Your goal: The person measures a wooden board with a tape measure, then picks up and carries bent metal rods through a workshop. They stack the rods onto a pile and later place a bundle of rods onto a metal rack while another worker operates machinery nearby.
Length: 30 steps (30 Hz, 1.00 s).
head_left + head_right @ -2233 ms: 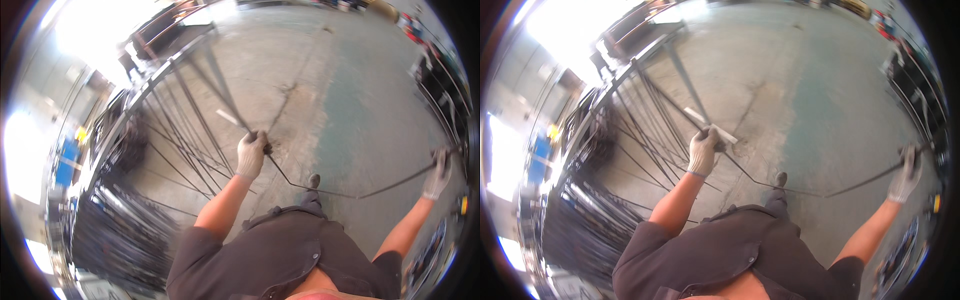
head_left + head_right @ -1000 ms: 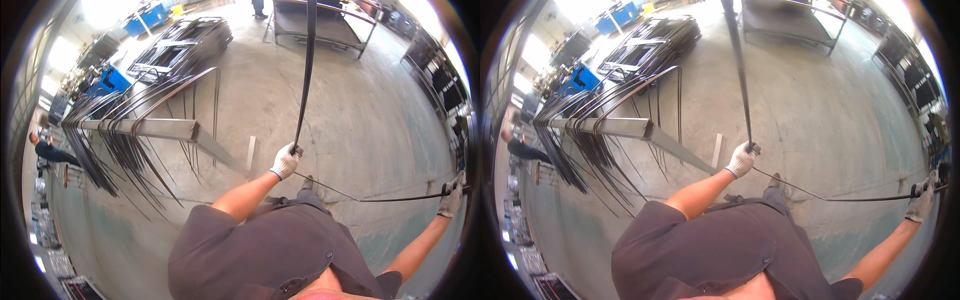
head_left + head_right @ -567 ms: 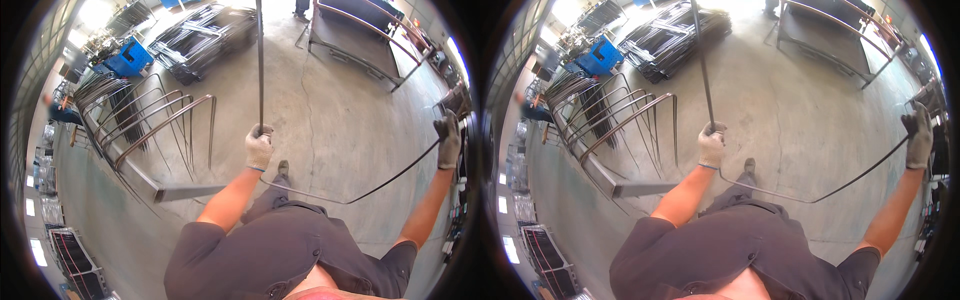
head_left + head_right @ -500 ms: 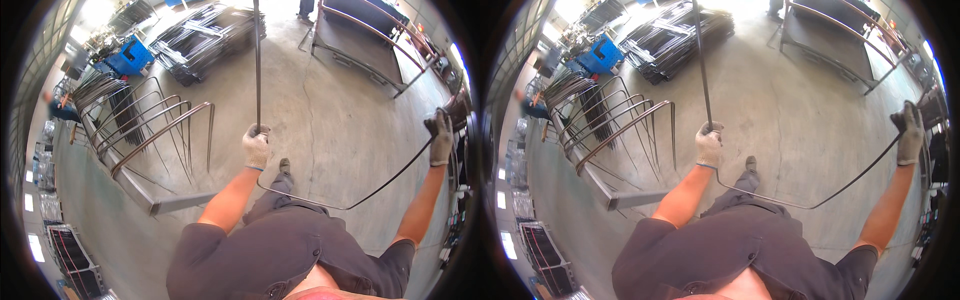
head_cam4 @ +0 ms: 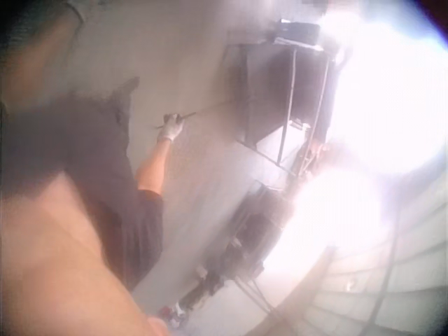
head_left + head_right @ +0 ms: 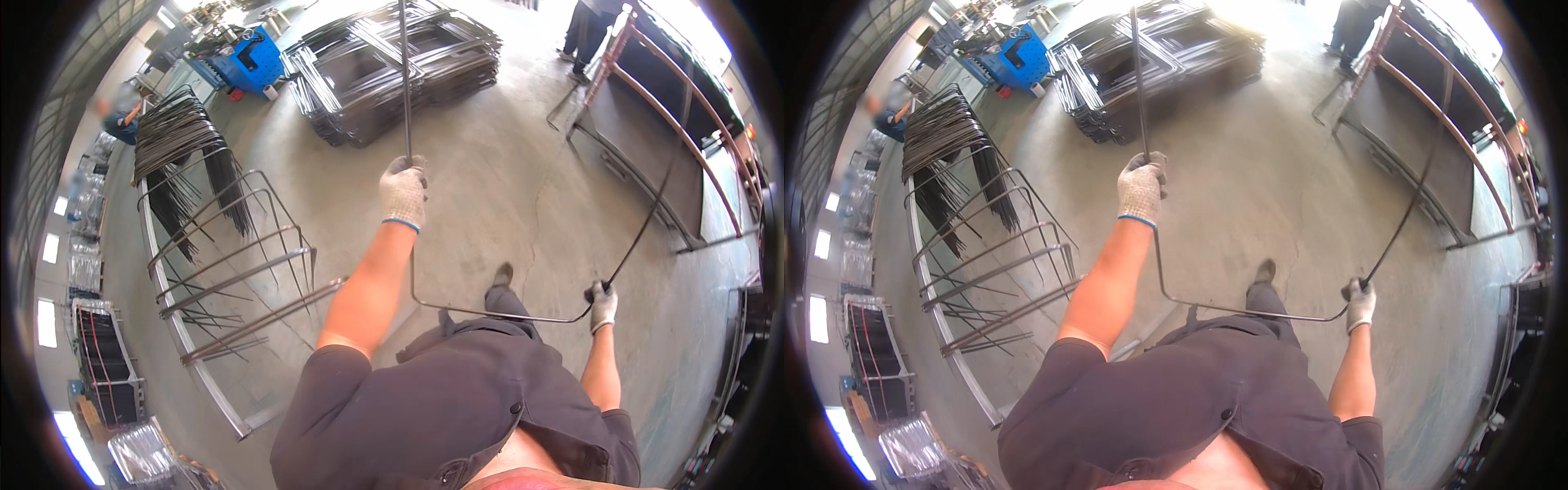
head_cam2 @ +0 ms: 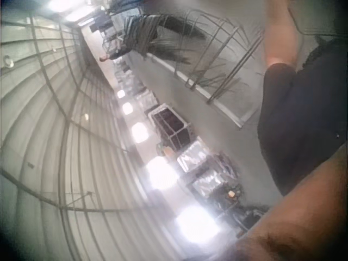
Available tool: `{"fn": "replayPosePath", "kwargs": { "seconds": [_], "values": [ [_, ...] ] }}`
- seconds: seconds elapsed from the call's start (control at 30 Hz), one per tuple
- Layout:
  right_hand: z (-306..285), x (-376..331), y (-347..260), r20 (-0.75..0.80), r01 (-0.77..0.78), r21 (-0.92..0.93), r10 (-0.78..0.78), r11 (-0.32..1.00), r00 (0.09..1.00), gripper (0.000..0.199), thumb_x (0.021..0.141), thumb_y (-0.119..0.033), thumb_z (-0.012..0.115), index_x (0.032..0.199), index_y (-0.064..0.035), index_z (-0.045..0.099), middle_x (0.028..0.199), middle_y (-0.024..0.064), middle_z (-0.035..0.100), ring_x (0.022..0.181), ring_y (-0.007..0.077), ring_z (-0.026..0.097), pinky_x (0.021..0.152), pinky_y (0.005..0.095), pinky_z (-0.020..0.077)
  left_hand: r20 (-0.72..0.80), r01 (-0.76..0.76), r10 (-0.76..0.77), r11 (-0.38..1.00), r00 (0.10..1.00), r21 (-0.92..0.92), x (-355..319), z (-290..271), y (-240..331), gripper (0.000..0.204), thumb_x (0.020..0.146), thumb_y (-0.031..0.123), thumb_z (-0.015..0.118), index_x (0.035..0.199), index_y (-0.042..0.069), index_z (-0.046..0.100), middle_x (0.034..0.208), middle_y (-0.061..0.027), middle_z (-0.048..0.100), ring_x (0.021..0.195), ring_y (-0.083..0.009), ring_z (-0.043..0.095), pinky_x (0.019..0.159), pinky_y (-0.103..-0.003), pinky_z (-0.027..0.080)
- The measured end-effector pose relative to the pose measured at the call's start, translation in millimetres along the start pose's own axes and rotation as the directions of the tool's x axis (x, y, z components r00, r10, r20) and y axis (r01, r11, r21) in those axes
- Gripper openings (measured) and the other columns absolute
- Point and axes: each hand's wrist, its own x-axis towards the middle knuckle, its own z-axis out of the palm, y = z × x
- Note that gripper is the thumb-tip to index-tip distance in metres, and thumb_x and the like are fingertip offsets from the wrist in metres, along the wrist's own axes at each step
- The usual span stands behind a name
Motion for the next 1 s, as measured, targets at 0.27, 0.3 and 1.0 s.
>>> {"fn": "replayPosePath", "kwargs": {
  "seconds": [0.27,0.3,1.0],
  "values": [
    [198,183,-40,0.178,-0.038,-0.065,0.049,0.997,0.983,0.030,0.110,-0.034,0.061,0.116,-0.0042,0.067,0.069,-0.0019,0.054,0.056,0.0114,0.052,0.056,0.0308,0.0503,-0.204,-0.084,0.127,0.975,0.971,0.206,198,10,-18,0.013,0.097,0.020,0.074,0.101,0.010,0.067,0.072,0.0035,0.057,0.059,-0.0093,0.054,0.050,-0.028,0.045],
    [221,208,-53,0.177,-0.063,-0.067,0.074,0.996,0.981,0.031,0.110,-0.034,0.061,0.116,-0.0040,0.067,0.069,-0.0021,0.054,0.056,0.0111,0.052,0.056,0.0308,0.0501,-0.225,-0.016,0.077,0.965,0.971,0.263,206,18,-14,0.015,0.097,0.022,0.073,0.103,0.010,0.067,0.075,0.0026,0.059,0.060,-0.0104,0.055,0.052,-0.029,0.047],
    [716,459,-231,0.288,0.312,-0.606,-0.163,0.732,0.943,0.033,0.103,-0.028,0.066,0.115,0.0023,0.073,0.103,0.0211,0.077,0.092,0.0313,0.072,0.089,0.0383,0.0544,-0.653,0.279,-0.037,0.921,0.756,0.271,543,-131,-98,0.013,0.098,0.010,0.065,0.087,0.007,0.057,0.066,0.0004,0.049,0.060,-0.0124,0.047,0.054,-0.035,0.039]
  ]
}}
